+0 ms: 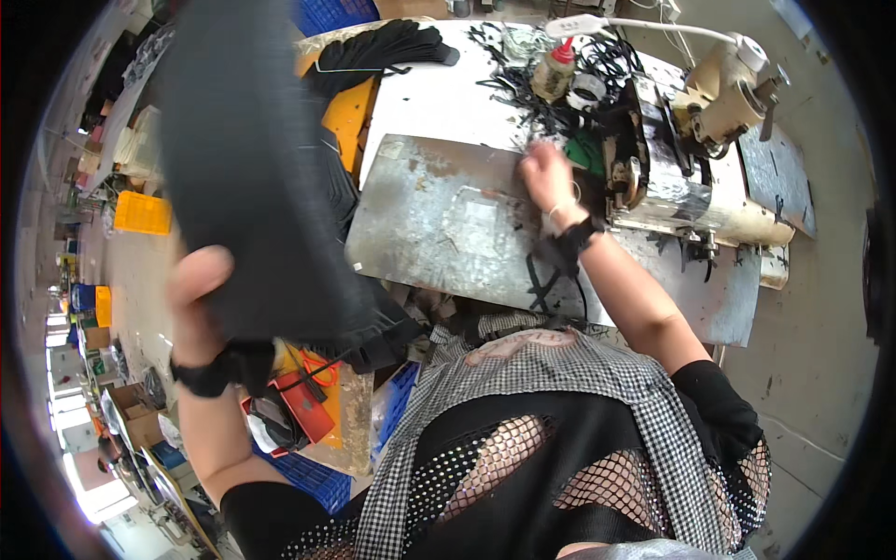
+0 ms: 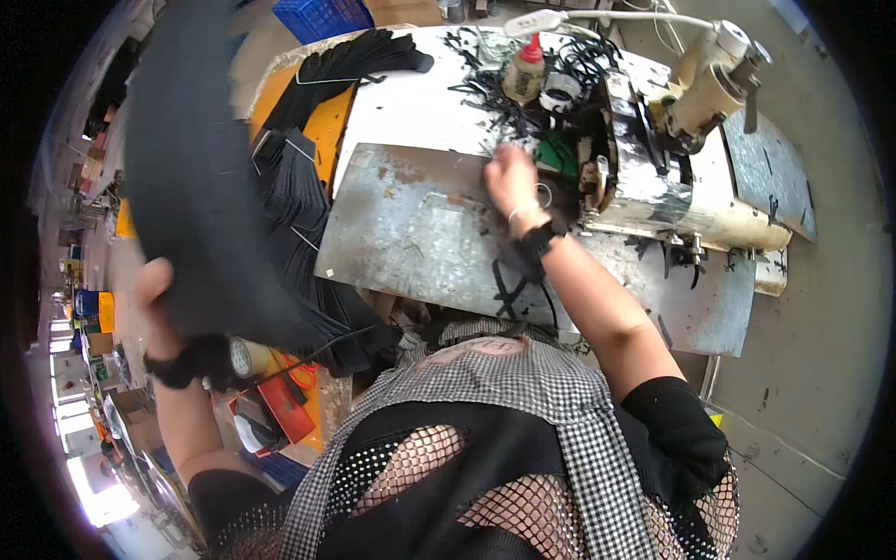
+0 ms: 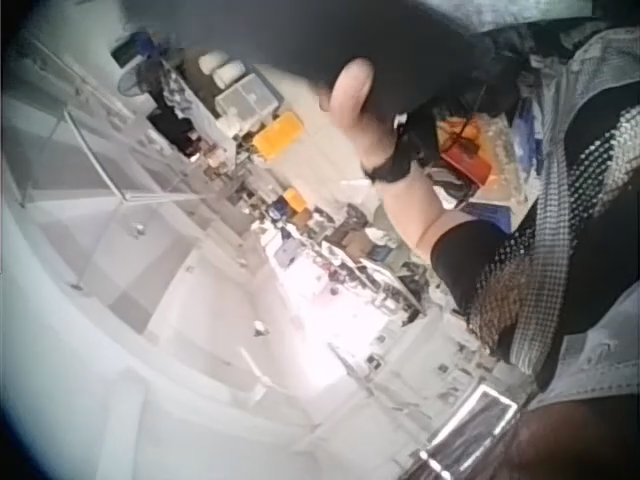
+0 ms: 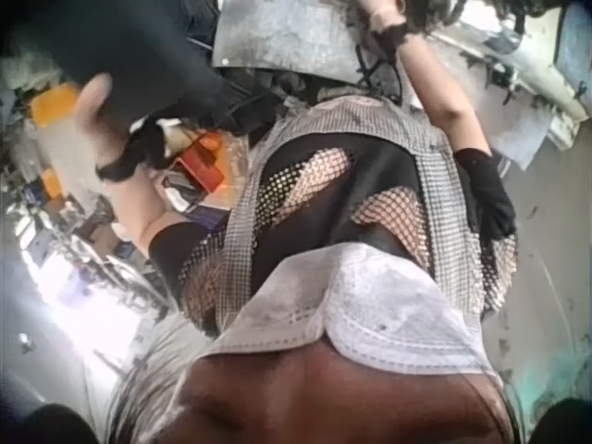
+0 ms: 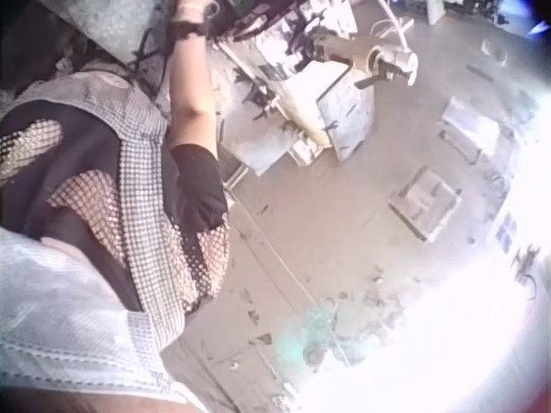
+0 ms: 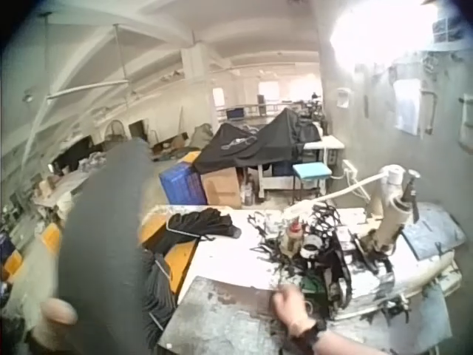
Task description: Using an industrial machine to skive or fold the edges of black leather shoe upper components.
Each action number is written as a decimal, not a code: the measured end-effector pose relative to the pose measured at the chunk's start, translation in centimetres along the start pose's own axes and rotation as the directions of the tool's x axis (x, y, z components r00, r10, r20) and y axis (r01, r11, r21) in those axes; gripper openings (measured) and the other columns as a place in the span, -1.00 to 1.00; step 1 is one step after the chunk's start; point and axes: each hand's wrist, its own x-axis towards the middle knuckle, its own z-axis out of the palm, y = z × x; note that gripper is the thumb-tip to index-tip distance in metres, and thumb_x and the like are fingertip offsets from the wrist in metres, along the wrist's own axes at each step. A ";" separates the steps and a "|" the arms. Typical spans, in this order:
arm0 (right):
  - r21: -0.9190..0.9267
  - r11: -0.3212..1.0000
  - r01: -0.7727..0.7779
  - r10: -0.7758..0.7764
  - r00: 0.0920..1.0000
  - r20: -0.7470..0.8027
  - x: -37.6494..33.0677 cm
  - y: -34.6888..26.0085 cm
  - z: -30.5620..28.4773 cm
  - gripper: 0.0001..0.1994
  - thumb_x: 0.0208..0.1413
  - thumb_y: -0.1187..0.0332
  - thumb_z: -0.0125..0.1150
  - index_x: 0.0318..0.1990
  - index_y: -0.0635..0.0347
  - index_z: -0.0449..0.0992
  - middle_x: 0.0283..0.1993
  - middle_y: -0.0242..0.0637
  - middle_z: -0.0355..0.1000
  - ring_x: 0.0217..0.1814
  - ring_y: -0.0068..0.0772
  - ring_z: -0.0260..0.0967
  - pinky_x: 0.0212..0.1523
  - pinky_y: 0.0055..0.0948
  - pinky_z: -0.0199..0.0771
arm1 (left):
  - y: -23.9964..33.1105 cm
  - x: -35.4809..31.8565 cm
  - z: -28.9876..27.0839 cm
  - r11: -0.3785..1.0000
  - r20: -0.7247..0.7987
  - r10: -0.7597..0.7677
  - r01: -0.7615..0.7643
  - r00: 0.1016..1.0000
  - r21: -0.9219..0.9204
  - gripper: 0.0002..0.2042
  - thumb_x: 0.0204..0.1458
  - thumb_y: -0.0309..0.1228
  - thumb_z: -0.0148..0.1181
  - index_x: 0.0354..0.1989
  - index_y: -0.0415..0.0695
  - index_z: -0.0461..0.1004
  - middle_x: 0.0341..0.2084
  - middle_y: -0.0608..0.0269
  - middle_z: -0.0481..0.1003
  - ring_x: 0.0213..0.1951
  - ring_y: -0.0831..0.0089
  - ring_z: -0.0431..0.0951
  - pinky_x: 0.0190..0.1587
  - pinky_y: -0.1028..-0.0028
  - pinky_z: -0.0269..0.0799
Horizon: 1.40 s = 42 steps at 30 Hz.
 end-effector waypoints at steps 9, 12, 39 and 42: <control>0.341 0.900 0.272 -0.428 0.698 0.574 -6.7 2.3 -7.3 -0.72 0.00 0.40 0.23 -0.10 0.24 0.50 -0.27 -0.21 0.49 -0.34 -0.22 0.49 -0.22 -0.31 0.52 | 0.6 -10.4 -1.0 0.977 -0.088 0.184 -0.172 0.979 0.126 -0.30 -0.06 -0.28 0.09 0.32 -0.28 0.13 0.21 0.04 0.31 0.19 0.16 0.37 0.25 0.24 0.27; -0.305 0.742 0.597 -0.624 0.782 0.011 -5.2 1.3 -7.9 -0.54 -0.07 0.34 0.30 0.05 0.18 0.41 -0.10 -0.06 0.43 -0.06 -0.05 0.43 -0.07 -0.28 0.47 | -0.9 -10.0 3.1 0.977 -0.060 0.159 -0.148 0.985 0.154 -0.30 -0.06 -0.29 0.09 0.32 -0.27 0.13 0.21 0.04 0.31 0.19 0.17 0.37 0.25 0.24 0.27; 0.842 0.528 0.116 -0.593 0.760 0.266 -8.9 -8.6 -14.0 -0.04 -0.10 0.27 0.50 0.40 0.25 -0.01 0.34 -0.11 0.09 0.43 -0.25 -0.03 0.40 -0.25 -0.02 | -13.2 3.7 17.5 0.919 0.366 0.352 -0.392 0.861 0.037 -0.18 -0.20 -0.33 0.42 0.25 -0.25 0.07 0.07 0.04 0.33 0.09 0.32 0.41 0.13 0.33 0.34; 0.819 0.557 0.139 -0.580 0.771 0.264 -8.5 -8.1 -13.0 0.04 -0.16 0.25 0.54 0.42 0.25 -0.06 0.39 -0.09 0.03 0.46 -0.22 -0.09 0.43 -0.24 -0.09 | -14.4 4.4 16.6 0.915 0.378 0.293 -0.373 0.878 0.157 -0.14 -0.23 -0.37 0.45 0.27 -0.24 0.05 0.06 0.05 0.33 0.09 0.31 0.40 0.14 0.32 0.33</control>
